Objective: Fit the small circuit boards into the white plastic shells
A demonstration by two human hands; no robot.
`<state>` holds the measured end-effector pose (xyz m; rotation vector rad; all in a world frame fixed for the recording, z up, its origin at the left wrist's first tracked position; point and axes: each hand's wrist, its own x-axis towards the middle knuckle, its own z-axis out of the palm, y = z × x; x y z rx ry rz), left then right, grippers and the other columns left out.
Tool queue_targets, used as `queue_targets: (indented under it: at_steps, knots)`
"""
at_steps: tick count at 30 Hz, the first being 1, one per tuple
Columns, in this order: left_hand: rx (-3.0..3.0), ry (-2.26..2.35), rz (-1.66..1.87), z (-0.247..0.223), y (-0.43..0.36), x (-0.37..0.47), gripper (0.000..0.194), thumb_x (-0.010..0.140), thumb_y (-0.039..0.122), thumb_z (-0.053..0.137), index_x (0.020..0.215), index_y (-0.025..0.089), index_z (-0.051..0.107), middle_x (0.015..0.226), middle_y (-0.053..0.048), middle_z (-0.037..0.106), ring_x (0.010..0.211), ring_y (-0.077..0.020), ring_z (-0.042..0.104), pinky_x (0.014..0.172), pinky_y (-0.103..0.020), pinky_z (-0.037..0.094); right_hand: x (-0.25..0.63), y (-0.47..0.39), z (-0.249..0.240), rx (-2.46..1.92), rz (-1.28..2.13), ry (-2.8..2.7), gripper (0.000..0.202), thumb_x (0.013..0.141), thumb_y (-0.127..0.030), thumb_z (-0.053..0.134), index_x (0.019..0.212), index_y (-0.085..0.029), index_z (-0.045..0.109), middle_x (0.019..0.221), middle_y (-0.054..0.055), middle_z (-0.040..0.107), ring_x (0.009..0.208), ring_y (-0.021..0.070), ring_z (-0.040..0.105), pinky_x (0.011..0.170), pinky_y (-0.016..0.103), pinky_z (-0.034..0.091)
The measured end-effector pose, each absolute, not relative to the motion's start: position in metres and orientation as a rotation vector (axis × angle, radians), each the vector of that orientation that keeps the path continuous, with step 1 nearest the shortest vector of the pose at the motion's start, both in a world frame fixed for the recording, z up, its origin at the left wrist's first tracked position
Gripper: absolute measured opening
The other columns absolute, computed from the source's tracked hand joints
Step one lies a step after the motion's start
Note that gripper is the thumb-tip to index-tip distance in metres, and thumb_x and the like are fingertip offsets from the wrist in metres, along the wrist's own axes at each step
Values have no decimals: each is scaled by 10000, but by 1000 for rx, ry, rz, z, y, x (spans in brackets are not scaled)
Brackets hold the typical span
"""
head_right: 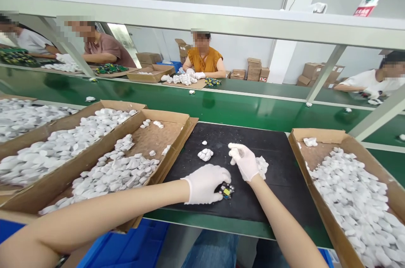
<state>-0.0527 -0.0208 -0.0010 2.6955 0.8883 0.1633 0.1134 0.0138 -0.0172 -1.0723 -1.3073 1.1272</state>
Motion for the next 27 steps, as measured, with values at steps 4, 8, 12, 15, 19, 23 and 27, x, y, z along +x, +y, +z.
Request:
queue_targets:
  at_steps: [4, 8, 12, 15, 19, 23, 27]
  knots:
    - [2464, 1250, 143, 3, -19, -86, 354, 667, 291, 622, 1017, 239, 603, 925, -29, 672, 855, -243, 634, 768, -325, 470, 109, 5, -16, -1126, 1052, -1348, 335, 821, -446, 482, 952, -183, 643, 719, 20, 611, 512, 101, 489, 520, 258, 432]
    - [2339, 1364, 150, -8, -10, -101, 351, 649, 294, 636, 990, 231, 582, 825, -1, 664, 747, -210, 636, 666, -277, 464, 103, -12, -10, -1110, 1013, -1492, 330, 850, -439, 451, 935, -200, 664, 955, 77, 654, 814, 179, 575, 726, 313, 477]
    - [2291, 1334, 217, -16, -3, -98, 345, 666, 258, 606, 1000, 209, 538, 785, 8, 632, 695, -179, 612, 631, -255, 446, 96, -25, -4, -1045, 895, -1964, 363, 910, -350, 344, 1175, -246, 568, 865, 45, 638, 758, 165, 571, 821, 369, 456]
    - [2259, 1291, 336, -14, -4, -97, 318, 673, 240, 593, 980, 197, 524, 755, 12, 600, 669, -161, 589, 635, -251, 444, 89, -27, -9, -1139, 905, -2020, 386, 885, -291, 403, 1264, -240, 449, 697, -8, 568, 600, 131, 526, 658, 309, 482]
    - [2165, 1264, 562, -6, -7, -99, 277, 646, 235, 614, 909, 199, 533, 706, 27, 567, 642, -147, 572, 623, -248, 459, 85, -24, -21, -1160, 915, -1917, 241, 802, -242, 534, 1040, -208, 534, 690, -17, 542, 588, 117, 507, 609, 280, 477]
    - [2055, 1268, 725, -6, -8, -99, 297, 626, 233, 628, 901, 201, 523, 708, 39, 577, 574, -121, 559, 597, -248, 477, 86, -25, -16, -1109, 884, -1931, 180, 796, -222, 540, 974, -215, 562, 750, 15, 576, 601, 128, 495, 585, 286, 459]
    - [1963, 1223, 850, -13, -8, -96, 321, 611, 241, 654, 903, 191, 533, 950, -33, 620, 695, -137, 612, 701, -273, 496, 85, -29, -10, -1164, 978, -1859, 139, 835, -290, 510, 931, -217, 580, 733, 21, 580, 573, 131, 470, 556, 288, 432]
